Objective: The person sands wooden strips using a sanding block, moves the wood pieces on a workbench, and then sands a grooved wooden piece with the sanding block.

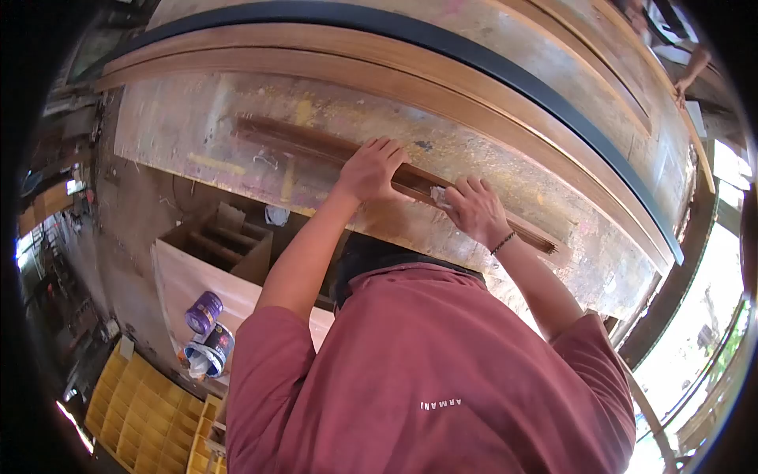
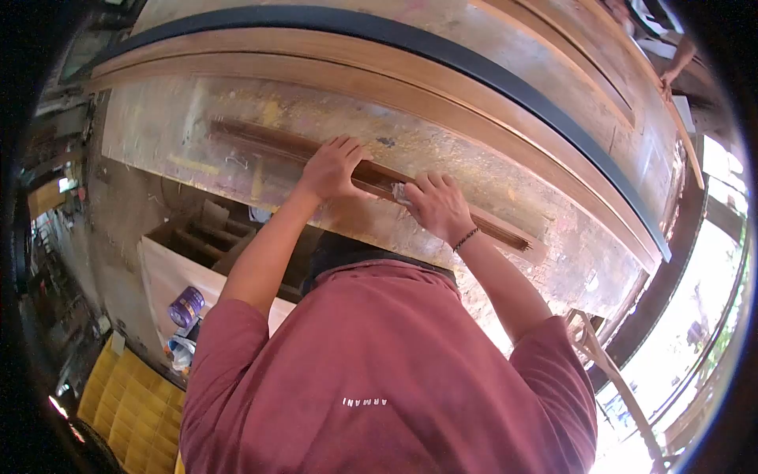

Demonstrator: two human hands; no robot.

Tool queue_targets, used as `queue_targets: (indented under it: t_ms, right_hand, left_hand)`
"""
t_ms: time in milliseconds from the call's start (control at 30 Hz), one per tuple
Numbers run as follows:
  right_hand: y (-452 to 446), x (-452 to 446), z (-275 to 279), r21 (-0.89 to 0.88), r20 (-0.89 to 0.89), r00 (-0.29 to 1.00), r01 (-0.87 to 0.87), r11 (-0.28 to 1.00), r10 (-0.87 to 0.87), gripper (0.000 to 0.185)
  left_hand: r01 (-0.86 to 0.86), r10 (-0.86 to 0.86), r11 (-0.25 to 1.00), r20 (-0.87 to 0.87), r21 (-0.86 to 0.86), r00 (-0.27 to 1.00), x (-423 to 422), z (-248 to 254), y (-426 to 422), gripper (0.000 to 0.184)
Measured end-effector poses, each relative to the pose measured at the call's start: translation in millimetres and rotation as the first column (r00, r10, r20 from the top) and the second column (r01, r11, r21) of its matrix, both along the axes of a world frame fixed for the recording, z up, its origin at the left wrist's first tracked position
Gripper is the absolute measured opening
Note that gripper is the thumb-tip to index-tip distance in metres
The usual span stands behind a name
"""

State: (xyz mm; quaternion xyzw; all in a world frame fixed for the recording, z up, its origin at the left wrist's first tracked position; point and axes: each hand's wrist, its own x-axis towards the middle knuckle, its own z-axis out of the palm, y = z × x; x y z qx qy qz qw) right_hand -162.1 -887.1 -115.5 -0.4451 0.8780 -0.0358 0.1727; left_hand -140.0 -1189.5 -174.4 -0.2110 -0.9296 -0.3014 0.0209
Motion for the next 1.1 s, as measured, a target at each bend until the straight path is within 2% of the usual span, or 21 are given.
queue_targets:
  t_ms: [67,133,200,267,333,467,533,667,767,833,967,1000,1033,1067,1100]
  right_hand:
    - [30.1,10.6,-15.2,-0.029,-0.024,1.000,0.004,1.000,-0.005,0.024]
    - [102.8,15.7,-12.0,0.086,-0.056,0.996,0.076,0.993,-0.072,0.025]
    - [177.7,20.2,-13.7,0.060,-0.031,0.997,0.069,0.996,-0.067,0.026]
    - [192.9,18.7,-5.1,0.066,-0.001,0.996,0.086,0.994,-0.086,0.029]
    - [192.8,18.3,2.3,0.027,0.033,0.994,0.104,0.994,-0.105,0.032]
    - [178.1,16.5,-4.0,-0.014,0.018,0.995,0.095,0.995,-0.095,0.030]
    - [165.3,14.7,-4.6,-0.071,-0.040,0.998,0.052,0.996,-0.055,0.030]
    - [156.8,18.6,-5.1,-0.046,-0.044,0.995,0.087,0.995,-0.089,0.030]
    - [181.3,18.4,1.2,-0.067,-0.046,0.995,0.086,0.994,-0.089,0.031]
    - [204.3,22.0,0.6,-0.007,-0.003,0.994,0.112,0.994,-0.112,0.033]
    - [218.4,23.7,-11.8,-0.038,0.006,0.995,0.097,0.995,-0.097,0.039]
    - [216.7,24.7,-16.2,-0.054,0.009,0.998,0.070,0.996,-0.070,0.039]
    - [212.6,26.2,-18.3,-0.071,-0.006,0.996,0.083,0.994,-0.083,0.048]
    - [207.1,25.4,-23.5,-0.084,-0.018,0.994,0.102,0.991,-0.104,0.058]
    - [184.4,18.3,-21.8,-0.091,-0.017,0.996,0.085,0.992,-0.087,0.058]
  left_hand:
    - [0.016,-0.016,1.000,0.015,-0.010,1.000,-1.9,2.1,-4.7,0.075]
    - [0.010,-0.009,1.000,0.062,-0.017,0.998,-2.5,5.5,-3.2,0.076]
    - [0.015,-0.015,1.000,0.033,-0.017,0.999,-3.5,0.0,-2.1,0.076]
    - [0.017,-0.017,1.000,0.013,-0.023,1.000,-1.7,-1.2,-1.9,0.076]
    - [0.013,-0.011,0.999,0.067,-0.039,0.998,-3.4,5.0,-1.1,0.075]
    - [0.016,-0.014,0.999,0.048,-0.038,0.999,-3.0,4.3,0.3,0.075]
    - [0.014,-0.011,0.999,0.049,-0.050,0.999,-3.4,4.6,0.6,0.075]
    - [0.016,-0.015,0.999,0.036,-0.050,0.999,-1.8,7.7,-0.1,0.075]
    - [0.031,-0.029,0.998,0.046,-0.048,0.999,-4.1,5.0,-1.3,0.075]
    - [0.072,-0.064,0.993,0.080,-0.098,0.995,-3.6,4.8,-9.0,0.078]
    - [-0.056,0.065,0.990,0.068,-0.127,0.996,2.4,28.3,-77.4,0.083]
    - [-0.110,0.120,0.978,0.049,-0.178,0.991,3.9,35.0,-103.1,0.085]
    - [-0.163,0.175,0.960,0.032,-0.226,0.984,8.1,37.7,-128.6,0.087]
    - [-0.196,0.225,0.946,0.087,-0.259,0.970,11.5,34.6,-154.7,0.088]
    - [-0.212,0.242,0.940,0.087,-0.266,0.966,14.1,34.3,-173.9,0.088]
